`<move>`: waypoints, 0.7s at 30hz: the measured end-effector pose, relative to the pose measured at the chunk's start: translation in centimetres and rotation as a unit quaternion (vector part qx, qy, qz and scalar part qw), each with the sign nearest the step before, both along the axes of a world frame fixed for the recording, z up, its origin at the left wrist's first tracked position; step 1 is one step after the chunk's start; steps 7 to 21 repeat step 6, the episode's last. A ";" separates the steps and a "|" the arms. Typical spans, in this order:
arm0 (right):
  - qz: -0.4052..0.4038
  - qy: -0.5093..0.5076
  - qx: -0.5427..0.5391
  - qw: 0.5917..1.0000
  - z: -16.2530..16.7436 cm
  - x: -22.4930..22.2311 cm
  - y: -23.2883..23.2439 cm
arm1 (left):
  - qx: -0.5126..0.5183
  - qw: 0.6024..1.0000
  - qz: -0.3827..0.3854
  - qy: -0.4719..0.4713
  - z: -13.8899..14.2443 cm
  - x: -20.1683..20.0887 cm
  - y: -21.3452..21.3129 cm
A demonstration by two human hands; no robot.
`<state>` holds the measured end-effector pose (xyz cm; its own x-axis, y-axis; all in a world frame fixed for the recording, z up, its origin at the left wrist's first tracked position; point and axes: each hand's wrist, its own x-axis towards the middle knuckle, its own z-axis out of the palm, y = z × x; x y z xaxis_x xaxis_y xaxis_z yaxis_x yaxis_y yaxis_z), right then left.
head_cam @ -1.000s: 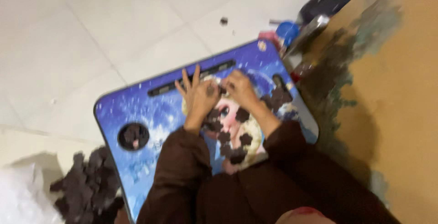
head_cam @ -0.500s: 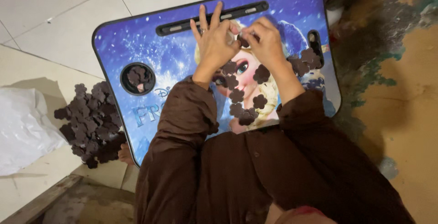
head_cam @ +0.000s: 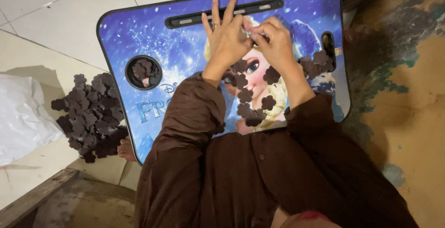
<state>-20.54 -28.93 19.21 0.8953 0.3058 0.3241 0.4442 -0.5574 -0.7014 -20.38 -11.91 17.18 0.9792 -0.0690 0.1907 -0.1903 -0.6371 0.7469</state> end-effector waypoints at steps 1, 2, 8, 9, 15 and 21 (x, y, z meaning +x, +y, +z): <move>0.000 -0.027 -0.017 0.999 -0.1 0.2 0.0 | -0.007 1.000 -0.001 -0.003 -0.2 -0.1 0.0; 0.000 -0.054 -0.033 0.998 0.0 0.5 0.2 | -0.004 1.000 0.001 0.000 -0.3 -0.2 0.1; -0.049 -0.027 -0.025 0.998 0.3 0.7 0.7 | 0.016 1.000 0.001 0.013 0.1 0.0 0.4; -0.049 -0.027 -0.025 0.998 0.3 0.7 0.7 | 0.016 1.000 0.001 0.013 0.1 0.0 0.4; -0.049 -0.027 -0.025 0.998 0.3 0.7 0.7 | 0.016 1.000 0.001 0.013 0.1 0.0 0.4; -0.049 -0.027 -0.025 0.998 0.3 0.7 0.7 | 0.016 1.000 0.001 0.013 0.1 0.0 0.4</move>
